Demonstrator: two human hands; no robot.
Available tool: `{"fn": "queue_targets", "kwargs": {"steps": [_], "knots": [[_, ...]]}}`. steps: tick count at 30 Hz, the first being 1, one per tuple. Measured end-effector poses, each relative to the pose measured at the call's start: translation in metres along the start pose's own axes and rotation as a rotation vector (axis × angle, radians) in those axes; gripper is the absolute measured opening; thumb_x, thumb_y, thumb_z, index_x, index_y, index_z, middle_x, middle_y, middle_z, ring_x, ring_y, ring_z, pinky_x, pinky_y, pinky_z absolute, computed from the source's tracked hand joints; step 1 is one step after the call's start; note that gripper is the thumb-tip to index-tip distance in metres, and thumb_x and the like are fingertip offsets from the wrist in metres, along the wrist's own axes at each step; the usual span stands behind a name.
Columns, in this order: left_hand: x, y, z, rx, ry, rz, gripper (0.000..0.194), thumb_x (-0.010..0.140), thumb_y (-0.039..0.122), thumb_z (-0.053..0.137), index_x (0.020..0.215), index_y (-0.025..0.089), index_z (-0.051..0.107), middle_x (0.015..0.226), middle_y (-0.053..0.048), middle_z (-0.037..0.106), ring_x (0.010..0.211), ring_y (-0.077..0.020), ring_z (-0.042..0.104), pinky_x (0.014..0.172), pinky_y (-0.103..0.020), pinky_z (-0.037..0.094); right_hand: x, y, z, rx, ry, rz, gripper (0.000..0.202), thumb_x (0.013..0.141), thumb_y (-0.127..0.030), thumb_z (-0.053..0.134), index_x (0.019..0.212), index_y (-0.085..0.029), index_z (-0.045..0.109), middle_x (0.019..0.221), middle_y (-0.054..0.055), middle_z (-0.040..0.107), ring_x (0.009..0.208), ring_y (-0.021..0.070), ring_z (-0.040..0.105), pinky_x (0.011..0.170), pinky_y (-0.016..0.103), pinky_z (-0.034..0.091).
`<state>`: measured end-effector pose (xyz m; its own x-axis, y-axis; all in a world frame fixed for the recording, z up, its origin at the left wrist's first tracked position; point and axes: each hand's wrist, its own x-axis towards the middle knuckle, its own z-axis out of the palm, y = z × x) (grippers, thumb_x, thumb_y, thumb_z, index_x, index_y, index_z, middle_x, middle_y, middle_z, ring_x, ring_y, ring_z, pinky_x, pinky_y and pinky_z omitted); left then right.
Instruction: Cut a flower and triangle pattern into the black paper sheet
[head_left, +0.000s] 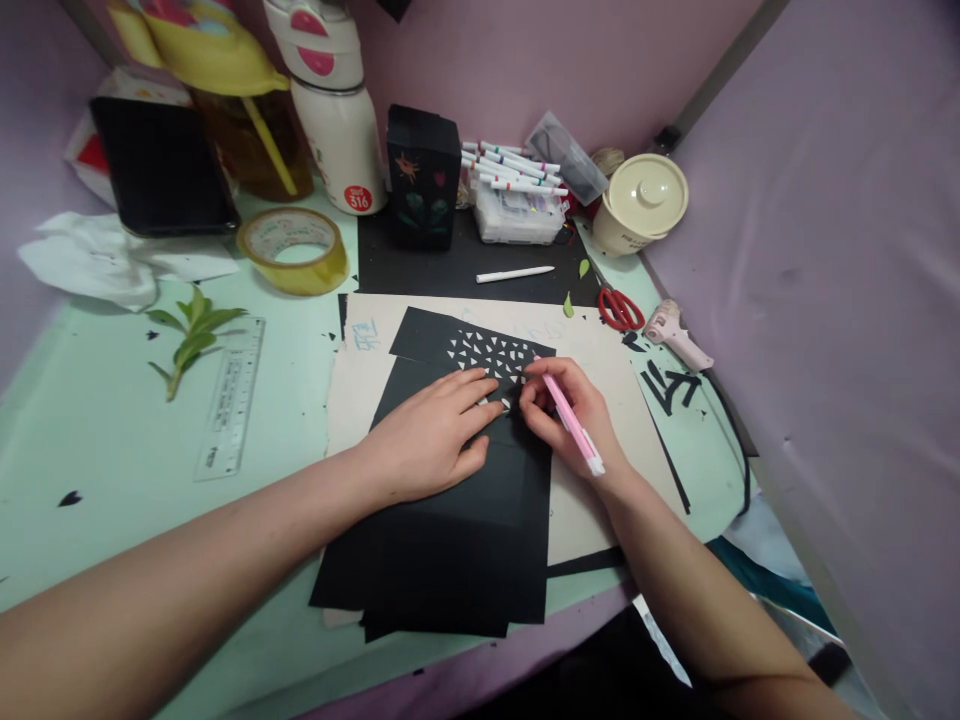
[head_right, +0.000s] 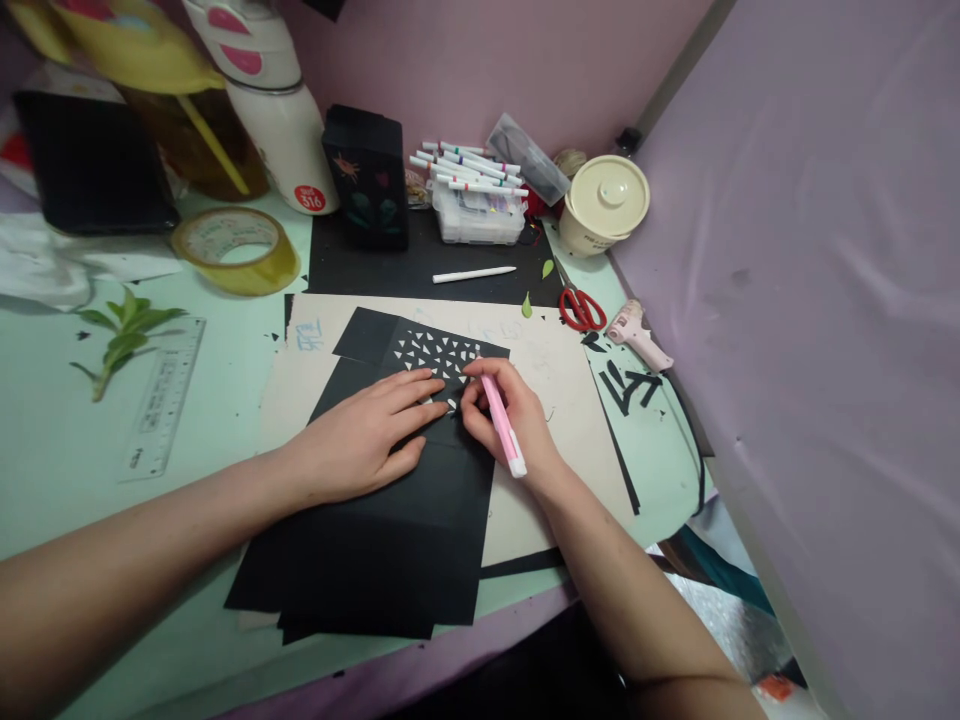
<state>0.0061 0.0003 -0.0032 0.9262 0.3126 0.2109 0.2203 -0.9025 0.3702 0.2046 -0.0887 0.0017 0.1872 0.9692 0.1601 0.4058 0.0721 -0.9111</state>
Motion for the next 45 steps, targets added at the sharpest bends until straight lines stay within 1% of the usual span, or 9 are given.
{"fn": "queue_targets", "kwargs": {"steps": [6, 12, 16, 20, 25, 30, 35, 38, 45], "knots": [[-0.001, 0.0, 0.0, 0.017, 0.008, 0.008, 0.042, 0.094, 0.024, 0.047, 0.129, 0.008, 0.061, 0.143, -0.016, 0.054, 0.139, -0.0323, 0.043, 0.117, -0.049, 0.038, -0.003, 0.0, 0.001, -0.081, 0.007, -0.044, 0.033, 0.082, -0.013, 0.062, 0.112, -0.025, 0.056, 0.084, -0.002, 0.064, 0.073, 0.0131, 0.06, 0.076, 0.029, 0.05], [-0.001, -0.001, 0.002, 0.038, 0.019, 0.027, 0.041, 0.094, 0.023, 0.047, 0.132, 0.008, 0.058, 0.143, -0.017, 0.053, 0.139, -0.0321, 0.043, 0.116, -0.05, 0.039, -0.008, 0.004, 0.0, -0.146, 0.026, -0.072, 0.035, 0.083, -0.008, 0.059, 0.112, -0.027, 0.055, 0.097, 0.0, 0.068, 0.087, 0.0155, 0.066, 0.082, 0.031, 0.052], [-0.001, 0.0, -0.001, 0.051, 0.039, 0.028, 0.034, 0.095, 0.02, 0.046, 0.122, 0.01, 0.063, 0.13, -0.018, 0.058, 0.126, -0.0317, 0.051, 0.105, -0.049, 0.046, -0.007, 0.006, -0.002, -0.166, 0.01, -0.059, 0.034, 0.083, -0.006, 0.056, 0.111, -0.027, 0.056, 0.098, 0.0, 0.07, 0.091, 0.0168, 0.068, 0.081, 0.031, 0.051], [0.0, 0.003, -0.017, 0.026, -0.055, -0.076, 0.026, 0.095, 0.021, 0.047, 0.112, 0.018, 0.066, 0.113, -0.011, 0.062, 0.107, -0.0271, 0.057, 0.088, -0.044, 0.05, -0.004, 0.007, -0.004, -0.172, -0.004, -0.043, 0.032, 0.084, -0.007, 0.057, 0.108, -0.027, 0.056, 0.096, -0.001, 0.071, 0.09, 0.0174, 0.068, 0.076, 0.03, 0.049], [0.014, 0.012, -0.036, 0.047, -0.183, -0.147, 0.021, 0.093, 0.026, 0.057, 0.111, 0.02, 0.066, 0.109, -0.007, 0.064, 0.101, -0.0258, 0.06, 0.087, -0.043, 0.048, -0.003, 0.008, -0.004, -0.121, -0.022, -0.017, 0.029, 0.085, -0.009, 0.056, 0.107, -0.028, 0.054, 0.096, -0.001, 0.072, 0.09, 0.0177, 0.069, 0.08, 0.031, 0.049], [0.034, 0.025, -0.02, 0.125, -0.177, -0.159, 0.016, 0.091, 0.026, 0.062, 0.101, 0.013, 0.066, 0.1, -0.009, 0.061, 0.096, -0.0278, 0.058, 0.084, -0.043, 0.049, -0.002, 0.006, -0.005, -0.128, -0.024, -0.027, 0.028, 0.084, -0.007, 0.053, 0.104, -0.027, 0.054, 0.097, -0.001, 0.069, 0.09, 0.0178, 0.067, 0.081, 0.031, 0.049], [0.037, 0.023, 0.0, 0.1, -0.023, -0.187, 0.015, 0.096, 0.021, 0.052, 0.098, 0.012, 0.064, 0.097, -0.009, 0.06, 0.091, -0.0244, 0.055, 0.083, -0.039, 0.049, -0.001, 0.004, -0.006, -0.15, -0.028, -0.049, 0.029, 0.081, -0.006, 0.053, 0.102, -0.026, 0.054, 0.096, -0.001, 0.067, 0.089, 0.0172, 0.065, 0.079, 0.029, 0.047], [0.035, 0.019, 0.004, 0.094, 0.018, -0.161, 0.018, 0.098, 0.02, 0.048, 0.093, 0.013, 0.064, 0.093, -0.008, 0.06, 0.087, -0.023, 0.054, 0.079, -0.037, 0.049, -0.001, 0.005, -0.005, -0.153, -0.018, -0.041, 0.028, 0.081, -0.006, 0.052, 0.101, -0.026, 0.054, 0.096, -0.001, 0.067, 0.087, 0.0175, 0.065, 0.077, 0.029, 0.047], [0.032, 0.017, 0.006, 0.074, 0.006, -0.086, 0.022, 0.099, 0.019, 0.046, 0.085, 0.014, 0.063, 0.09, -0.007, 0.059, 0.085, -0.0217, 0.052, 0.079, -0.036, 0.048, -0.001, 0.004, -0.005, -0.152, -0.024, -0.022, 0.027, 0.082, -0.007, 0.053, 0.101, -0.026, 0.053, 0.101, 0.0, 0.068, 0.088, 0.0176, 0.067, 0.077, 0.03, 0.048]]}}
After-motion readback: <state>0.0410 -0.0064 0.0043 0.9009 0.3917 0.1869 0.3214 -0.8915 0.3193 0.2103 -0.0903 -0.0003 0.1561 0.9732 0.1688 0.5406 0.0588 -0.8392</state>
